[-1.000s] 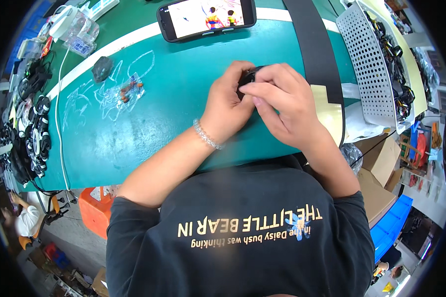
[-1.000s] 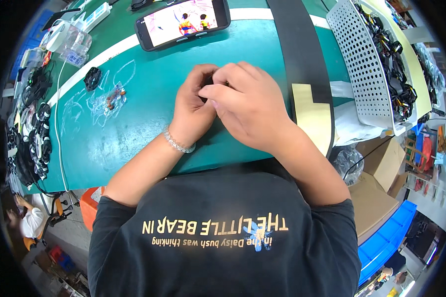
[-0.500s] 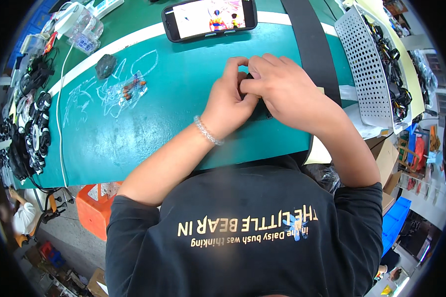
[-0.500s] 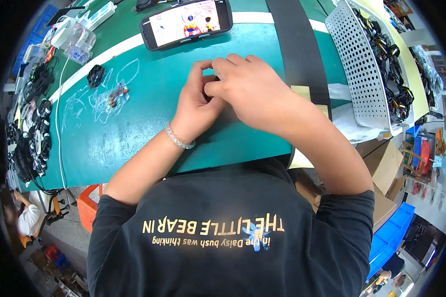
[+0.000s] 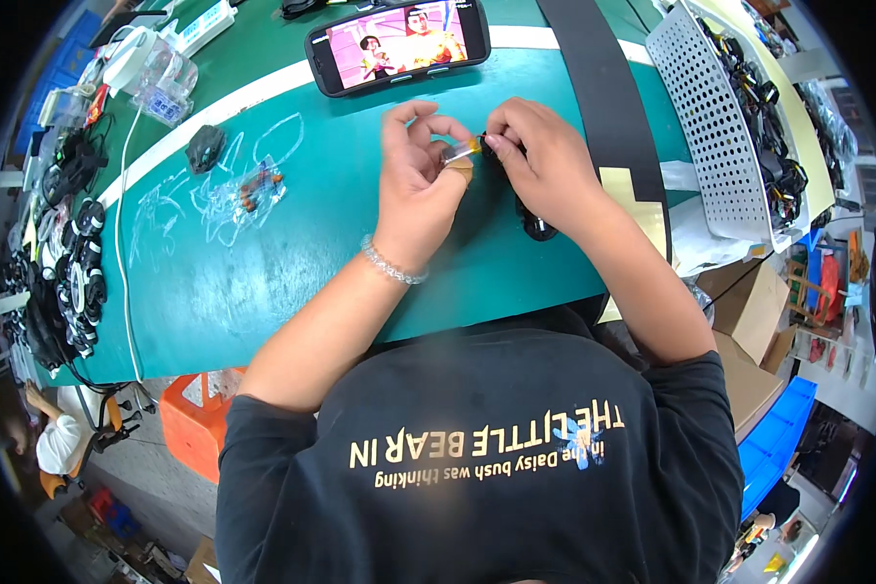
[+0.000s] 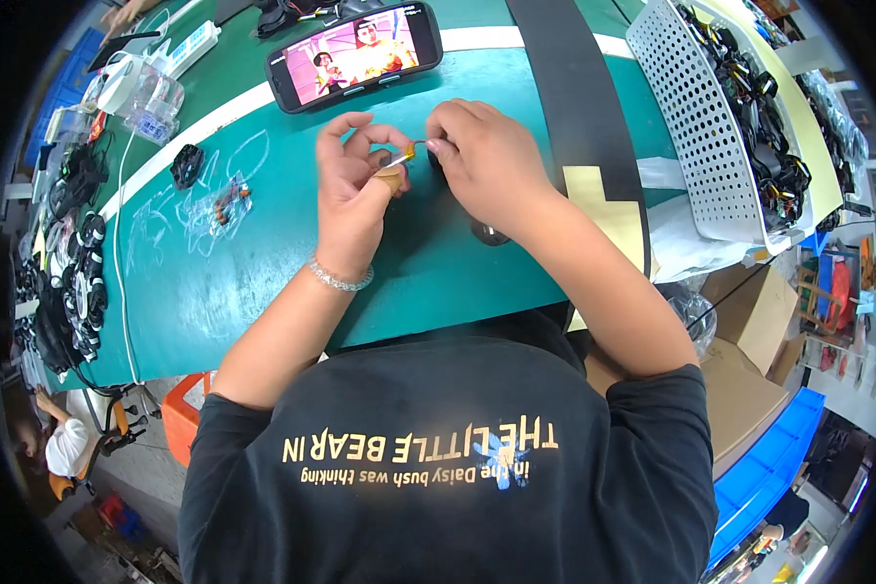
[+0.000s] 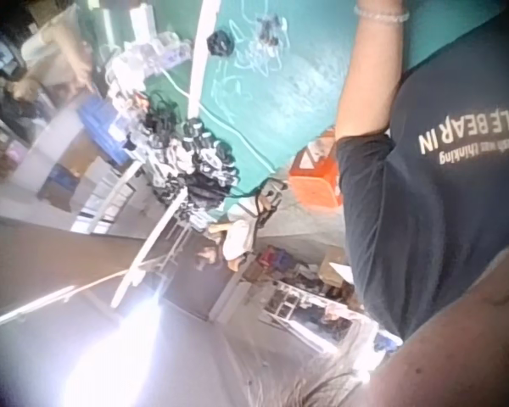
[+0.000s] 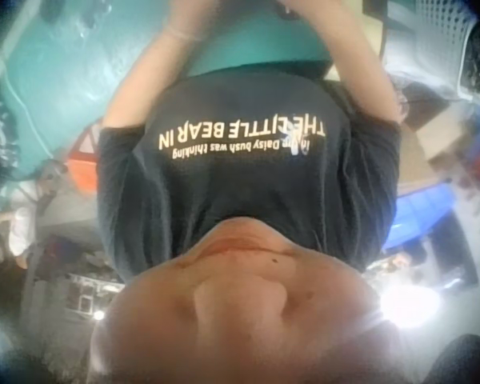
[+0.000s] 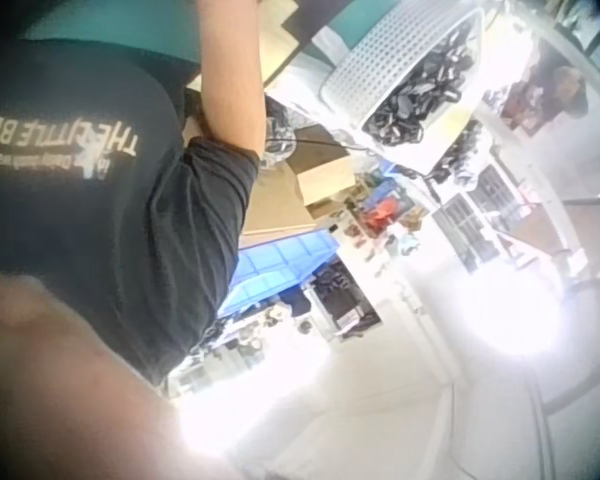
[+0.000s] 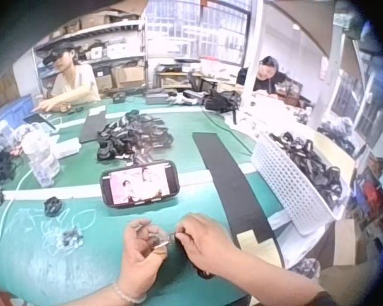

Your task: The person assembles small electronic devices at a workbench. They open device casings, insert batteries, connect wires, and secure components with tape. The person handles multiple units one at a time, placing finished items into a white basket.

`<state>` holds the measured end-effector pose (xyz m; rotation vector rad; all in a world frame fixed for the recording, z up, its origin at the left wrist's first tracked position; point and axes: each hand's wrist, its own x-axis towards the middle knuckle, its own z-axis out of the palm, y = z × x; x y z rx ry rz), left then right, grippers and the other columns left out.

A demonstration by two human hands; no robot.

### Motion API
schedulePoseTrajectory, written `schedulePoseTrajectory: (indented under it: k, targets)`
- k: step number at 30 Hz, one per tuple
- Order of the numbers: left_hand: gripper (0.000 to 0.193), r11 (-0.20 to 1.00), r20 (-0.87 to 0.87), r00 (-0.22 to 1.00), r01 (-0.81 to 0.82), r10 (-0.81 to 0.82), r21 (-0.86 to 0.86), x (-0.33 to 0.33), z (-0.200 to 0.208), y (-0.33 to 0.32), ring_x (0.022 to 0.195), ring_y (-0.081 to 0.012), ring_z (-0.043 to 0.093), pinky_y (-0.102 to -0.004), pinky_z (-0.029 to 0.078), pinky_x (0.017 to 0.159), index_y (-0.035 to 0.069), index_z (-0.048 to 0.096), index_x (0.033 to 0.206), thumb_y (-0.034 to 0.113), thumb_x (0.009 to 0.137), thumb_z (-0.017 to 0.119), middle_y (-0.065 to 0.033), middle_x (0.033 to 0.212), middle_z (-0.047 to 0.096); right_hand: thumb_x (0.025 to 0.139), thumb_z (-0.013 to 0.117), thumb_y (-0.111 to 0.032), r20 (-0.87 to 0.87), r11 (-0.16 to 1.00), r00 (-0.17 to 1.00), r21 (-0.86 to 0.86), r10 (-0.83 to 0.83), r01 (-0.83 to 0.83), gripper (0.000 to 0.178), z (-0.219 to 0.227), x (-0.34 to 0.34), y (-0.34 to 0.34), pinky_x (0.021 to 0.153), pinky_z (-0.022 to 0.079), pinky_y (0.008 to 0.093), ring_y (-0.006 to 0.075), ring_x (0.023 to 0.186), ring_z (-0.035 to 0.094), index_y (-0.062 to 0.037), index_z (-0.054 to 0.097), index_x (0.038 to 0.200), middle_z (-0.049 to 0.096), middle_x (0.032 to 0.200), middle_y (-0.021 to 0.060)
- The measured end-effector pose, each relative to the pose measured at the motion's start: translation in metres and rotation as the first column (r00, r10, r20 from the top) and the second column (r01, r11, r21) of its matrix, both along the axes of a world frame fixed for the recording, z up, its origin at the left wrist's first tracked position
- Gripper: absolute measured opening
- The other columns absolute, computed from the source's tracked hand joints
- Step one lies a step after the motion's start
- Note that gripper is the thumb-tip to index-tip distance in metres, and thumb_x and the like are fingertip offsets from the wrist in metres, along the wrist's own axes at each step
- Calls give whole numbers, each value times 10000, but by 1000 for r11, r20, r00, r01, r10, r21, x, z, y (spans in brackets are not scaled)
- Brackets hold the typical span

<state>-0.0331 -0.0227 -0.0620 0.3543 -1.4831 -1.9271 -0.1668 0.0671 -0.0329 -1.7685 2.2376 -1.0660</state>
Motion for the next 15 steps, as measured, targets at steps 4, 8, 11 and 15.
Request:
schedulePoseTrajectory:
  k: [4,8,11,15]
  targets:
    - [448,999,-82,996,-33,32,-11,-2,4,3,755,-140,522,-257,455,664,64,322,1183,-90,786,460,-116,1036,507,808,578,-63,103,999,995,48,-14,9,88,-1,-1,4,633,450,383,280,739,566,-57,521,874,576,798,98]
    - [365,995,-129,990,-61,50,-77,-3,0,5,778,-140,529,-266,471,690,59,361,1127,-94,816,473,-122,1052,508,783,603,-65,99,998,993,-18,68,-67,176,8,7,8,625,468,363,261,744,590,-60,533,945,589,822,111]
    - [302,987,-141,987,-95,76,-128,-2,-2,4,797,-133,533,-272,480,714,45,392,1080,-73,831,515,-124,1053,523,768,615,-57,138,992,983,-69,119,-110,228,15,13,13,611,482,344,253,742,607,-58,529,979,602,843,113]
    - [271,980,-64,989,-142,135,-139,-1,4,7,846,-120,553,-258,471,758,30,426,1013,-75,806,565,-102,998,556,762,613,-44,118,982,981,-130,156,-140,248,21,18,11,612,497,326,253,731,623,-54,520,991,617,856,116]
